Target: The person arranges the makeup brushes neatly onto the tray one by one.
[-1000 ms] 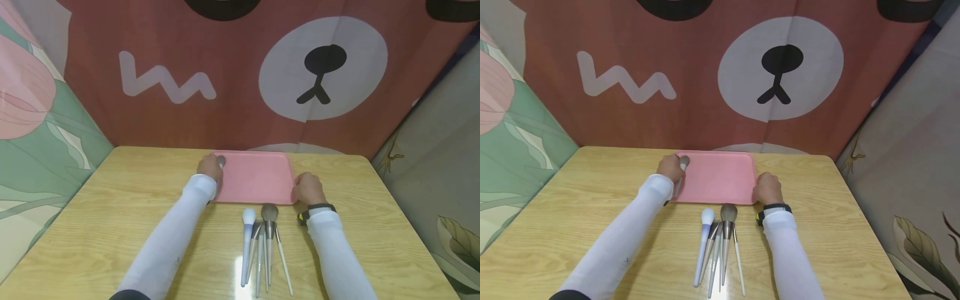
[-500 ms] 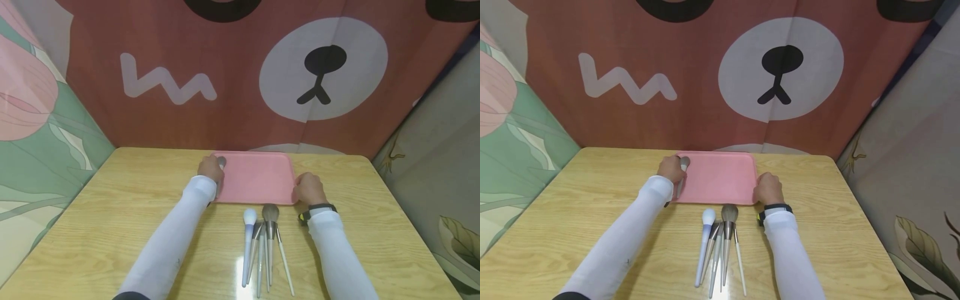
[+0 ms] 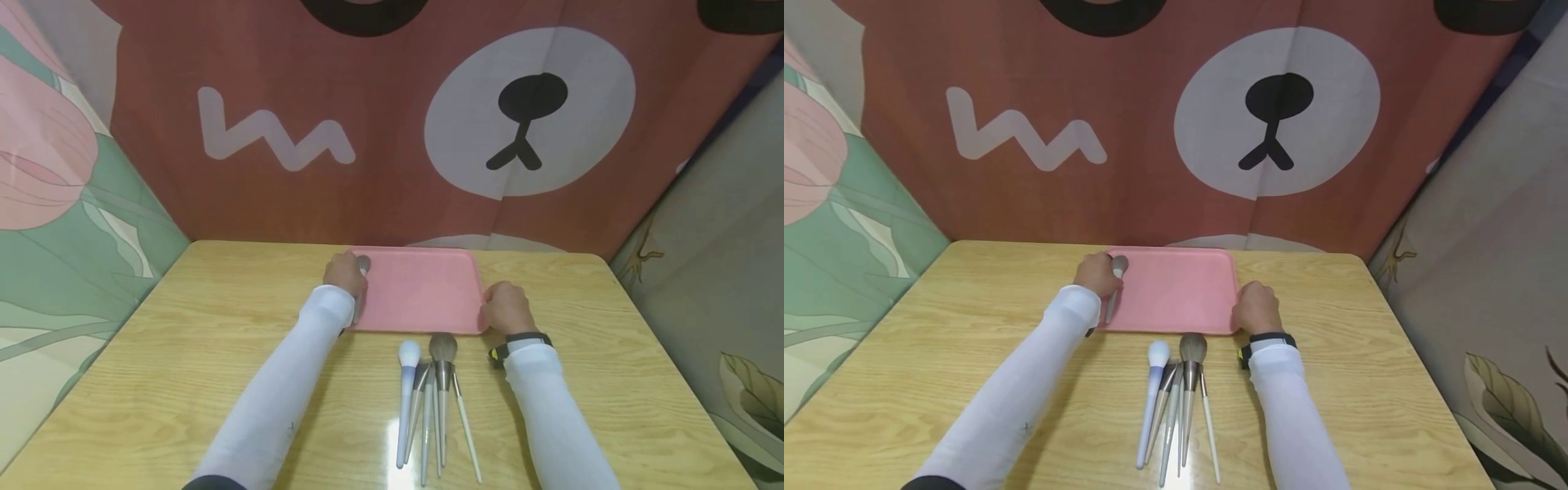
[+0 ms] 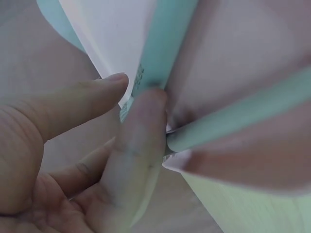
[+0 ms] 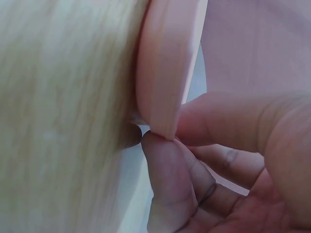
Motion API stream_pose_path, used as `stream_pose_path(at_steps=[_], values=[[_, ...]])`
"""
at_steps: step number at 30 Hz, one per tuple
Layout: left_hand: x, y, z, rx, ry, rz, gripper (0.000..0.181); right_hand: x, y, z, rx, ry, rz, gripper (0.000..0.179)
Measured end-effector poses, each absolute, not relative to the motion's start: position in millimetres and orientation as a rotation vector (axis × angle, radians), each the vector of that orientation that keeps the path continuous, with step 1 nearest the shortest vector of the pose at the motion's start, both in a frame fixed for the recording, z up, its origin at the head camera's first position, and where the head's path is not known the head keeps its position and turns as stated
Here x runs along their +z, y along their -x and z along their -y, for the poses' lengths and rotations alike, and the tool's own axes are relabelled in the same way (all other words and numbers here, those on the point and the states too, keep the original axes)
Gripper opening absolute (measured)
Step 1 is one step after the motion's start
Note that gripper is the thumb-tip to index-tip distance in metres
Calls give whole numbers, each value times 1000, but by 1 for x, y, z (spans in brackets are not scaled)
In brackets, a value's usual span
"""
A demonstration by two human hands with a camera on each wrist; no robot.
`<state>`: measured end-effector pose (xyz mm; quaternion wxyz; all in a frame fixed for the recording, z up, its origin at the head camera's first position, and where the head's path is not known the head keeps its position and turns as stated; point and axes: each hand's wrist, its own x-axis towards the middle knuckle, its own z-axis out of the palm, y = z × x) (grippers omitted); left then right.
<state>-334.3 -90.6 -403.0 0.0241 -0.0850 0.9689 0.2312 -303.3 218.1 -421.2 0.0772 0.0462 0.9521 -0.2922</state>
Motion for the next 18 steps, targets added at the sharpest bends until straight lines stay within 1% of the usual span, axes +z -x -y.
stream_pose_path(at_steps=[5, 9, 12, 18], values=[[-401, 333, 92, 724, 260, -2983, 42, -421, 304, -218, -897, -158, -2826, 22], [-401, 332, 92, 732, 266, -2985, 42, -421, 304, -218, -892, -148, -2830, 13], [-401, 332, 92, 736, 269, -3009, 40, -420, 304, -219, -890, -139, -2832, 9], [-397, 327, 89, 730, 252, -3057, 36, -422, 303, -220, -897, -133, -2837, 11]])
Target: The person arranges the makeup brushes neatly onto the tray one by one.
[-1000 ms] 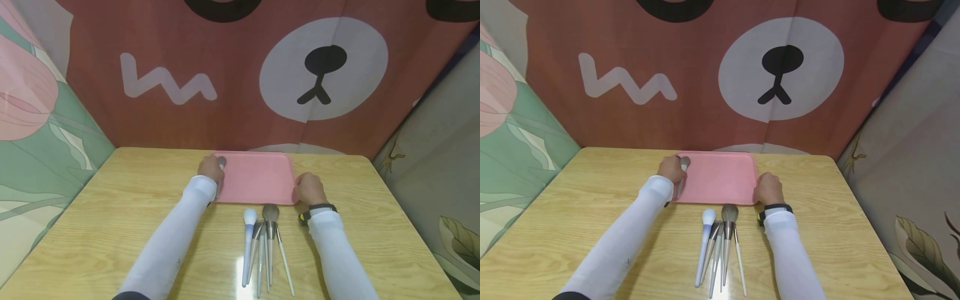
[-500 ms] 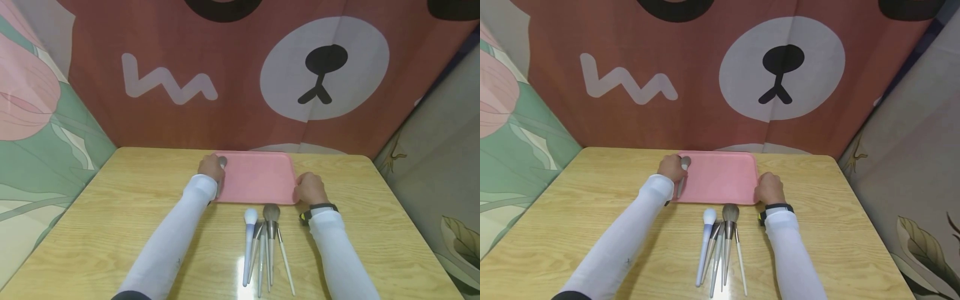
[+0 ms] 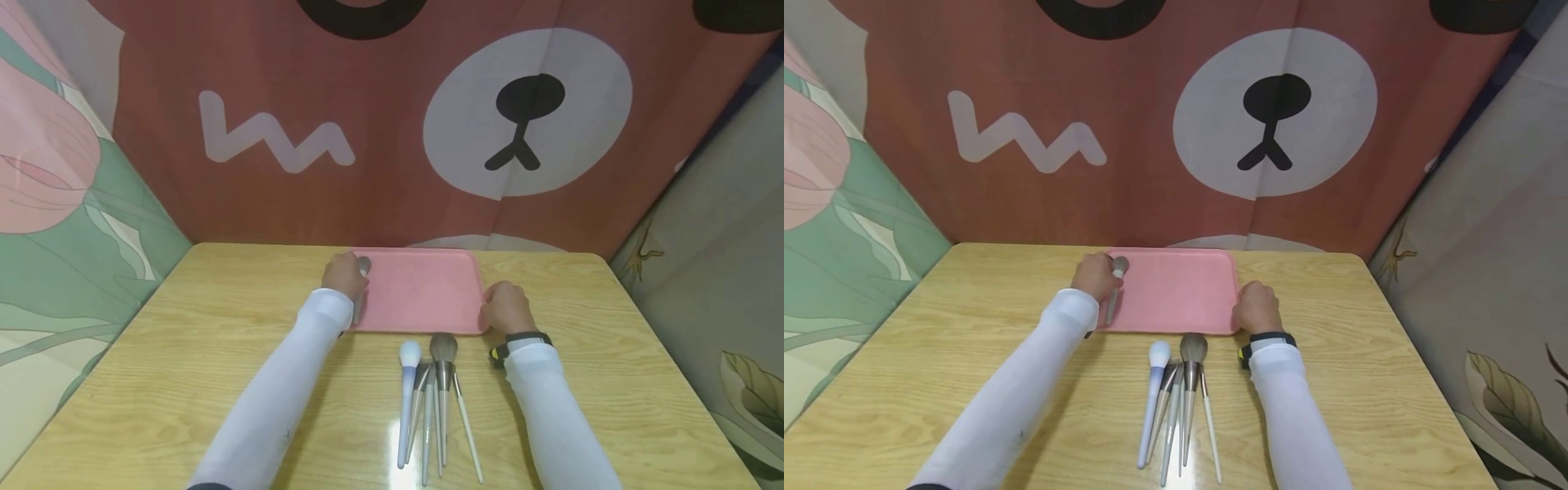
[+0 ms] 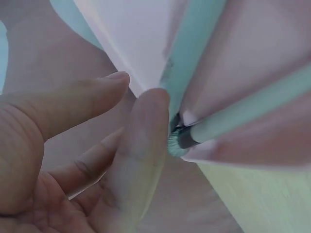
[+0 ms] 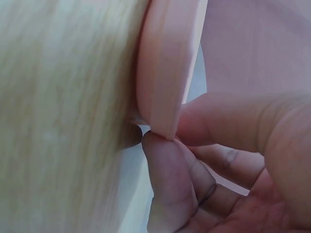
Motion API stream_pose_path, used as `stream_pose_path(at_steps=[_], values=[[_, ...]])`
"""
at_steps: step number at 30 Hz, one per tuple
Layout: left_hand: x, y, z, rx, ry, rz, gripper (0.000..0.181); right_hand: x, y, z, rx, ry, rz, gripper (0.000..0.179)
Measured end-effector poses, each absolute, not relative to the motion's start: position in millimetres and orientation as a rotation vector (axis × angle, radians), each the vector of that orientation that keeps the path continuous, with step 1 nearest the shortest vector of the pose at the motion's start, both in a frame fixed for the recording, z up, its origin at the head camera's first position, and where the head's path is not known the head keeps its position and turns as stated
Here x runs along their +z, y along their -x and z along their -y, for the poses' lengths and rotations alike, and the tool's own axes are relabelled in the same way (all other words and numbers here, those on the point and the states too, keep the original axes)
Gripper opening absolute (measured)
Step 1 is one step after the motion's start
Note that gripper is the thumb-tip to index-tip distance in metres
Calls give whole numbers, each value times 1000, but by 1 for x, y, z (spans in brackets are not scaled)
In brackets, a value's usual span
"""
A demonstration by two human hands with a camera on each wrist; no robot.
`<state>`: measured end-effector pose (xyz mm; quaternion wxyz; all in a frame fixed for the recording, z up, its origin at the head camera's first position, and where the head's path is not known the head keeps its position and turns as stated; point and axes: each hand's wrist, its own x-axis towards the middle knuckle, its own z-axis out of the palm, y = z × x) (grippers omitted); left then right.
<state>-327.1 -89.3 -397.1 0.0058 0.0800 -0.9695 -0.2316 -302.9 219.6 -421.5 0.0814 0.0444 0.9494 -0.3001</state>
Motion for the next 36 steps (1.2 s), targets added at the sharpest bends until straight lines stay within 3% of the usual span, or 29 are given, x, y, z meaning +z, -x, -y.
stream_pose_path(at_steps=[7, 21, 29, 36], values=[[-388, 306, 85, -773, -120, 2943, 15, -420, 303, -220, -898, -120, -2839, 11], [-391, 253, 80, -911, 0, 2895, 33, -420, 303, -220, -873, -101, -2864, 25], [-396, 238, 80, -986, -30, 2918, 36, -418, 303, -220, -903, -140, -2825, 18], [-396, 223, 71, -906, 121, 2937, 35, -419, 301, -218, -912, -143, -2832, 9]])
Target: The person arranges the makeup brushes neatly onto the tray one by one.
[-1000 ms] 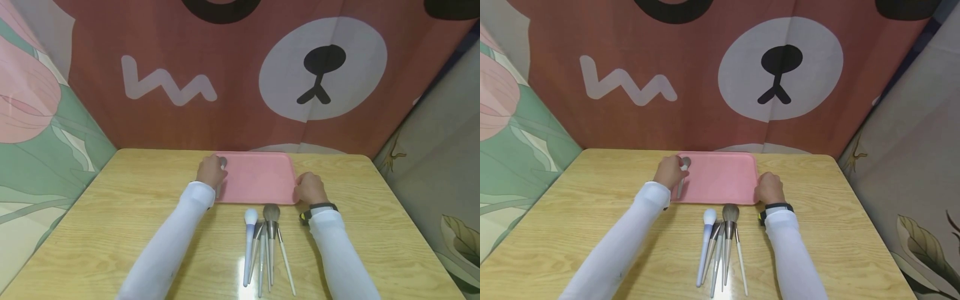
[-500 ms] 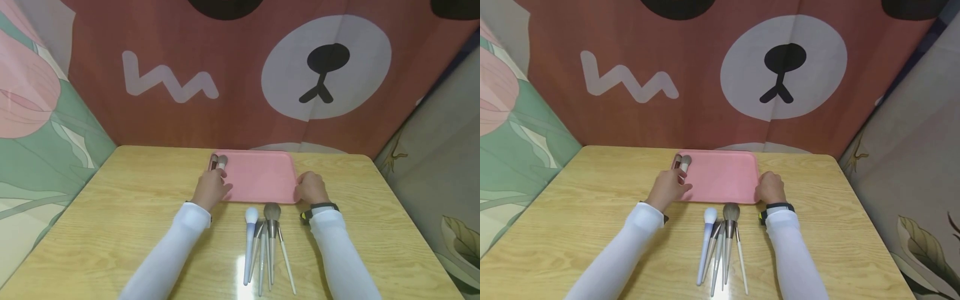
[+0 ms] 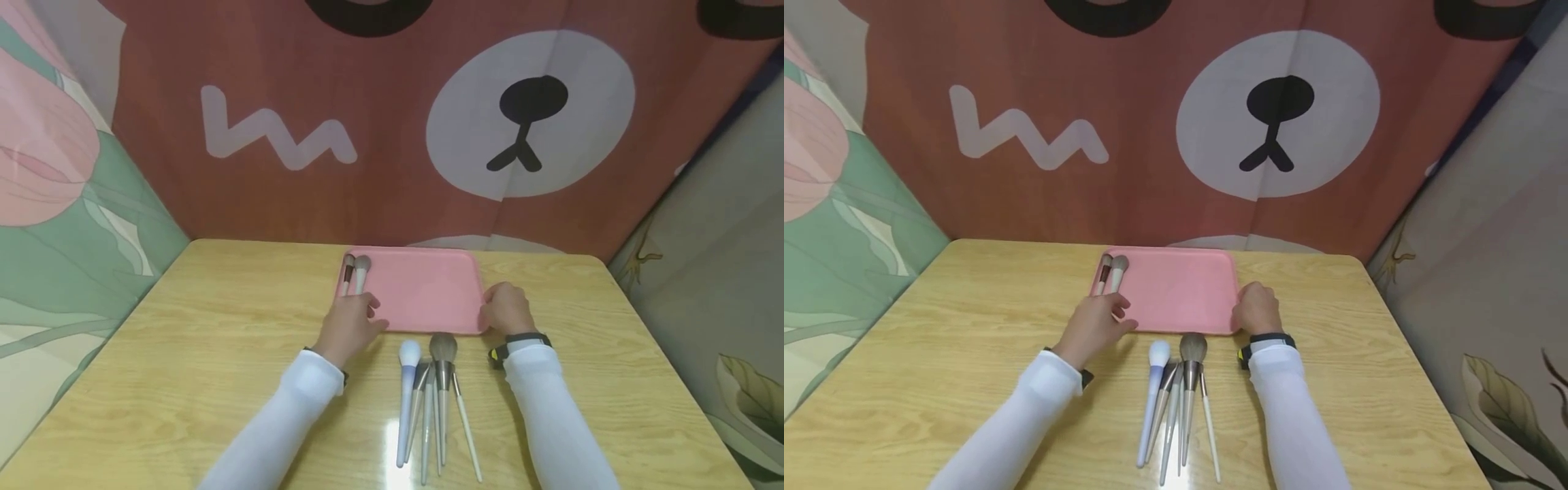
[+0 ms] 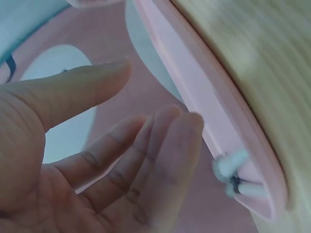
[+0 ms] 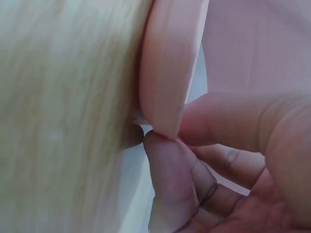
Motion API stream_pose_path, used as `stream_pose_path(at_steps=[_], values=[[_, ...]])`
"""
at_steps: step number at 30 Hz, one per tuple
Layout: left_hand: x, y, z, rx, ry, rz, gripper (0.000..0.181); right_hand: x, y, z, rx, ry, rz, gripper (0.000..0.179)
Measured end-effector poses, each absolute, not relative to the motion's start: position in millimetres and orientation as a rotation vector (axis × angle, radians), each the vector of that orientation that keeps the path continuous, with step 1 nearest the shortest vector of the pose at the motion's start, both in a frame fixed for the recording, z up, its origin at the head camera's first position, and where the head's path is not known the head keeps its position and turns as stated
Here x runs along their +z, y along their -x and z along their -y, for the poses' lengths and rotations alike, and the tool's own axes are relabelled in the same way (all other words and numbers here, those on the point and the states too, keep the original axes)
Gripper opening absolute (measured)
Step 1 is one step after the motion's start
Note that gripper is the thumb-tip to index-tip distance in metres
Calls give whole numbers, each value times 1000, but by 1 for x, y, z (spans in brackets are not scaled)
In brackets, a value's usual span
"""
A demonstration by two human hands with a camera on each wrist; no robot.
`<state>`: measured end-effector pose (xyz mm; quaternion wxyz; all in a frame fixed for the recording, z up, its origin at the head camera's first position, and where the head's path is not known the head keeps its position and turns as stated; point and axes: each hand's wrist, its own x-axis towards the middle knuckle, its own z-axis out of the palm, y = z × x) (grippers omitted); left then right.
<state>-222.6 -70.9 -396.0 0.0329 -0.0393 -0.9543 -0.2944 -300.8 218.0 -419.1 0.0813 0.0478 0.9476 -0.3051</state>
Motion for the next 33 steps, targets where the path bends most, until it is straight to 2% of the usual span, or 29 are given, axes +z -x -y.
stream_pose_path(at_steps=[16, 25, 33], values=[[-411, 168, 47, -772, 468, 3084, 33, -422, 302, -217, -900, -144, -2830, 12], [-412, 166, 45, -783, 477, 3095, 35, -423, 303, -220, -890, -143, -2836, 13], [-407, 168, 51, -803, 438, 3101, 26, -421, 303, -218, -879, -142, -2833, 11]])
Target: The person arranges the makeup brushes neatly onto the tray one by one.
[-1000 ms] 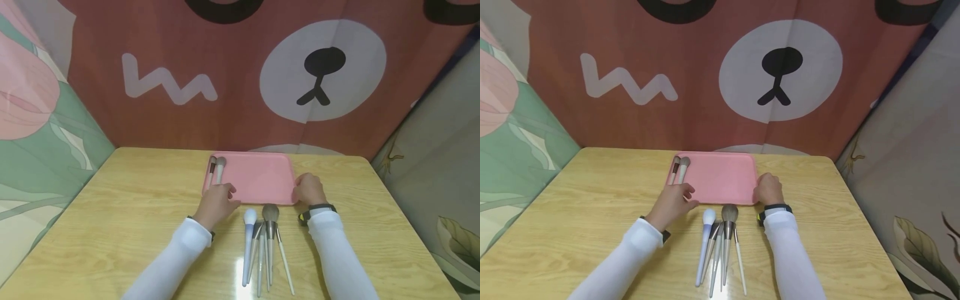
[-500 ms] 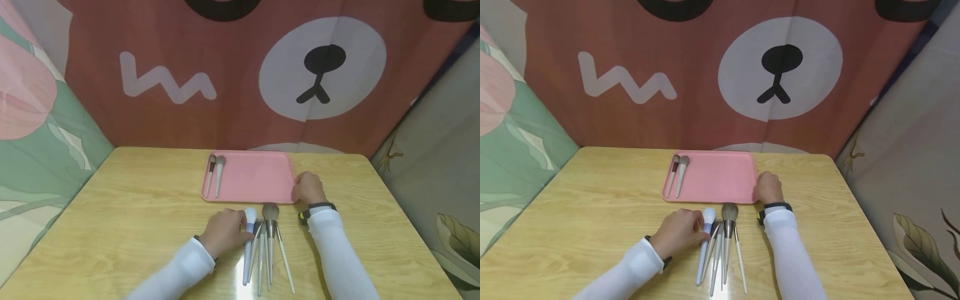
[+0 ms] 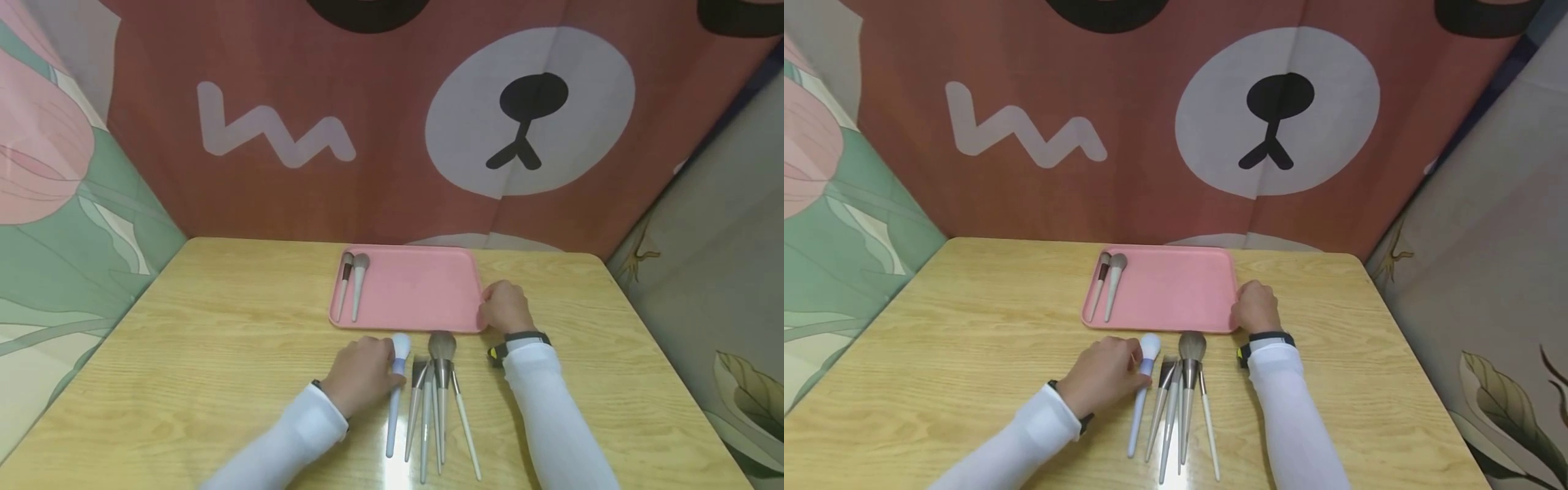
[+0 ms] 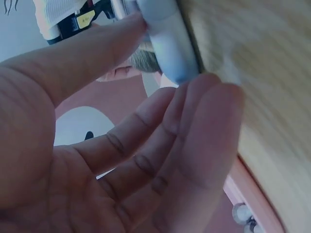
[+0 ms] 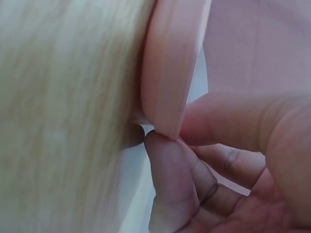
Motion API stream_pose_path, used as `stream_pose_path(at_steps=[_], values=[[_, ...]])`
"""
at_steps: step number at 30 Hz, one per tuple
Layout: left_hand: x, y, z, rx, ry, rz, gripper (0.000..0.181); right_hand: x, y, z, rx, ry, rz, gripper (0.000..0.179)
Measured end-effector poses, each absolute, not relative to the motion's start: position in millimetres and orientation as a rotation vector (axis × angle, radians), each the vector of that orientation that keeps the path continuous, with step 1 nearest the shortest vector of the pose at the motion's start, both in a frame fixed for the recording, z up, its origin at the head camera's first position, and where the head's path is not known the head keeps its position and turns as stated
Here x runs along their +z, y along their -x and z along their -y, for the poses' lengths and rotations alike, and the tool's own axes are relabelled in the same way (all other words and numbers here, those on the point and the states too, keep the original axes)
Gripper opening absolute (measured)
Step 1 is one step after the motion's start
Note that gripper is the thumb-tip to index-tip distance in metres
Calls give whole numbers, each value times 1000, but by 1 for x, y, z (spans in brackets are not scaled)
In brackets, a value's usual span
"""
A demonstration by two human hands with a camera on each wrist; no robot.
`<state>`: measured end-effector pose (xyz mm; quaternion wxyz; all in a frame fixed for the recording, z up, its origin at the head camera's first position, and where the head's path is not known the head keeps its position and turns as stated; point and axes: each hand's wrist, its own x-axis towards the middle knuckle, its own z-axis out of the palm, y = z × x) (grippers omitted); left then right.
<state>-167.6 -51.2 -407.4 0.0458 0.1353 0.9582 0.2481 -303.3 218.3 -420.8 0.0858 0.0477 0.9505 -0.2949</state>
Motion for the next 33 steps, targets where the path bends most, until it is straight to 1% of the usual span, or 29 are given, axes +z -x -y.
stream_pose_path(at_steps=[7, 12, 15, 19, 27, 33], values=[[-403, 168, 53, 707, -404, -2917, 24, -421, 303, -219, -886, -142, -2831, 15], [-402, 168, 54, 679, -410, -2939, 11, -420, 303, -219, -878, -144, -2833, 15], [-403, 169, 56, 662, -438, -2972, 7, -420, 303, -217, -875, -140, -2839, 19], [-406, 171, 58, 631, -454, -3012, 9, -420, 302, -216, -875, -141, -2841, 24], [-407, 177, 63, 549, -424, -3056, 14, -417, 302, -216, -892, -162, -2815, 23], [-408, 181, 67, 539, -419, -3069, 17, -417, 302, -217, -892, -149, -2817, 13]])
